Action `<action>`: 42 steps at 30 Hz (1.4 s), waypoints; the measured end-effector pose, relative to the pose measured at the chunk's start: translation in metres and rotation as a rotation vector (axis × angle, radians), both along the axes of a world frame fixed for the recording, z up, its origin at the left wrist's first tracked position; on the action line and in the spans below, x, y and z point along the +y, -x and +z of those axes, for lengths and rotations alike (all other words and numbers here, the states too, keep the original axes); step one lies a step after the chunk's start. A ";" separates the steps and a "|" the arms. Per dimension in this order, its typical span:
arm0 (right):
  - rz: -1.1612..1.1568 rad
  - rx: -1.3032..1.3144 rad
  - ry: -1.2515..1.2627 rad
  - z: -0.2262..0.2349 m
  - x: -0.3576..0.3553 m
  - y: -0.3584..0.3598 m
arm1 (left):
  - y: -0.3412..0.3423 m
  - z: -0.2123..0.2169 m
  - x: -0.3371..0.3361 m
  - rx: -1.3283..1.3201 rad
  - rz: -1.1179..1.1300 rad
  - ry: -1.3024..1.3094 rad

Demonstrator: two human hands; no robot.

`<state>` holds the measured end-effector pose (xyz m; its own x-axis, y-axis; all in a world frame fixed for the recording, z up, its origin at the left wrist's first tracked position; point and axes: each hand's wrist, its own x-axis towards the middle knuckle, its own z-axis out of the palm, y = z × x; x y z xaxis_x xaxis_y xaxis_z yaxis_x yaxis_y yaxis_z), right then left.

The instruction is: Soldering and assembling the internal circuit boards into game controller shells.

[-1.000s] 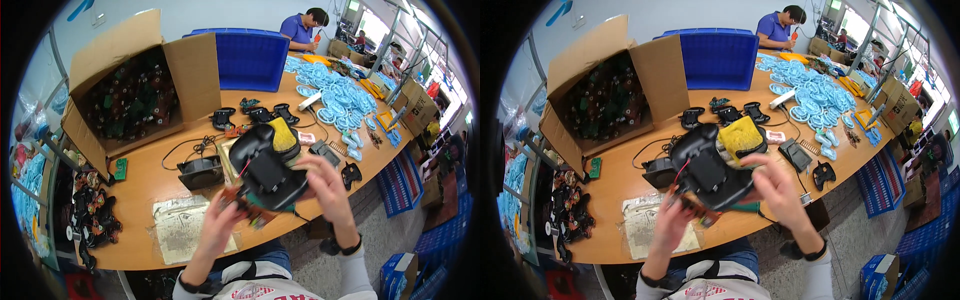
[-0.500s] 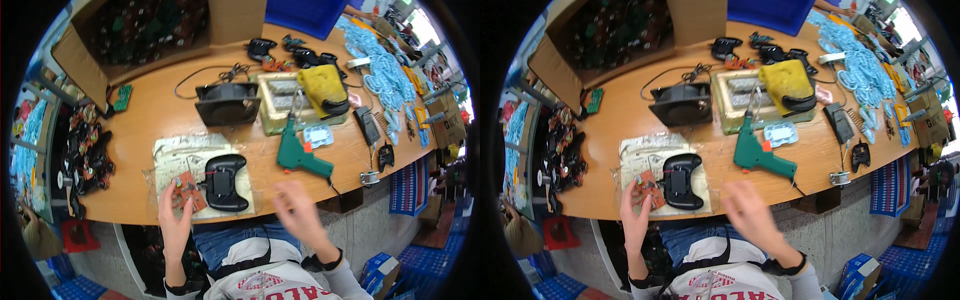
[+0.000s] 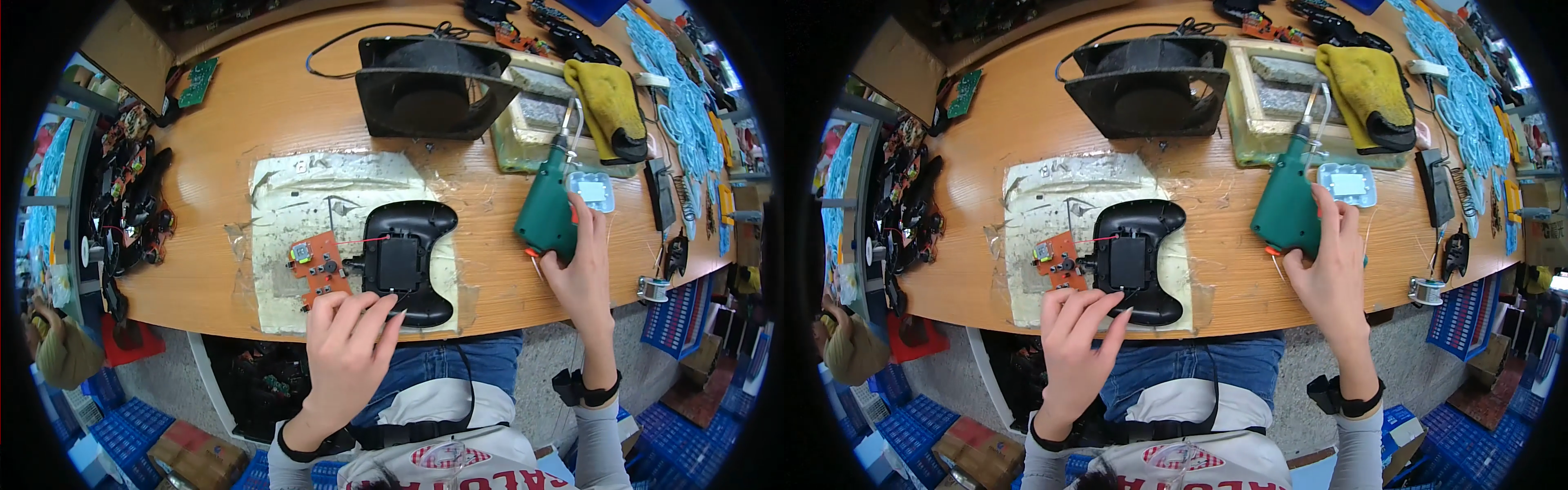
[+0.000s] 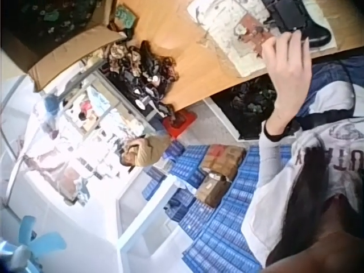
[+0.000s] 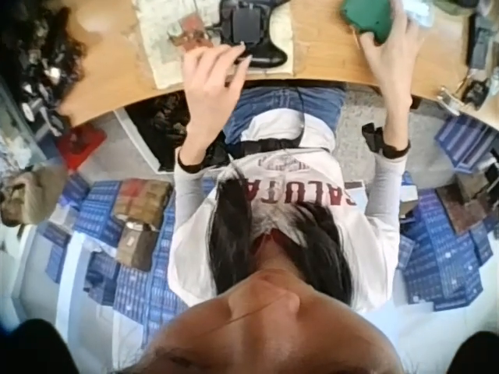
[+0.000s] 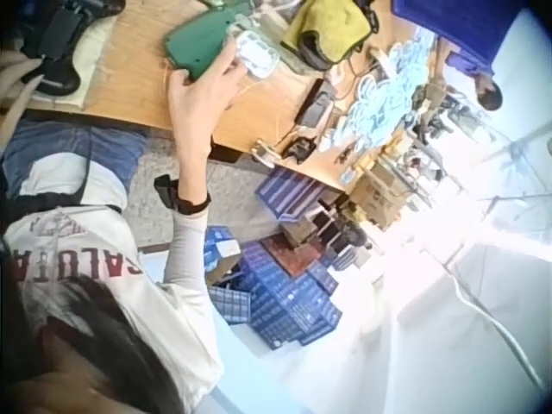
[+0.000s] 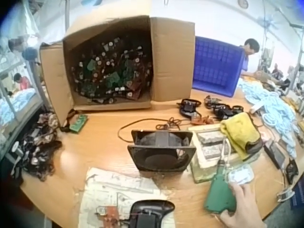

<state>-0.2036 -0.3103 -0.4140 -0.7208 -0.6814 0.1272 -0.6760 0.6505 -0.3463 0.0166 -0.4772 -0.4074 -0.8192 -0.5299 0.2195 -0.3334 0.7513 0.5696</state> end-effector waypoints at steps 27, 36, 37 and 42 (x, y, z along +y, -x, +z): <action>0.043 -1.224 0.583 0.035 0.067 -0.059 | 0.005 -0.027 0.003 0.117 0.063 -0.065; 0.197 -1.081 0.216 0.054 0.057 -0.048 | 0.004 -0.027 0.002 0.130 0.042 -0.082; 0.214 -1.079 0.164 0.053 0.057 -0.046 | 0.003 -0.027 0.003 0.128 0.044 -0.081; 0.260 -1.034 0.130 0.050 0.059 -0.042 | 0.003 -0.028 0.002 0.132 0.038 -0.077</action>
<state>-0.1614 -0.2518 -0.3638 -0.3554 -0.8547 -0.3784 -0.1278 0.4455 -0.8861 0.0132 -0.4748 -0.4355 -0.7649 -0.5796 0.2811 -0.2797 0.6919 0.6656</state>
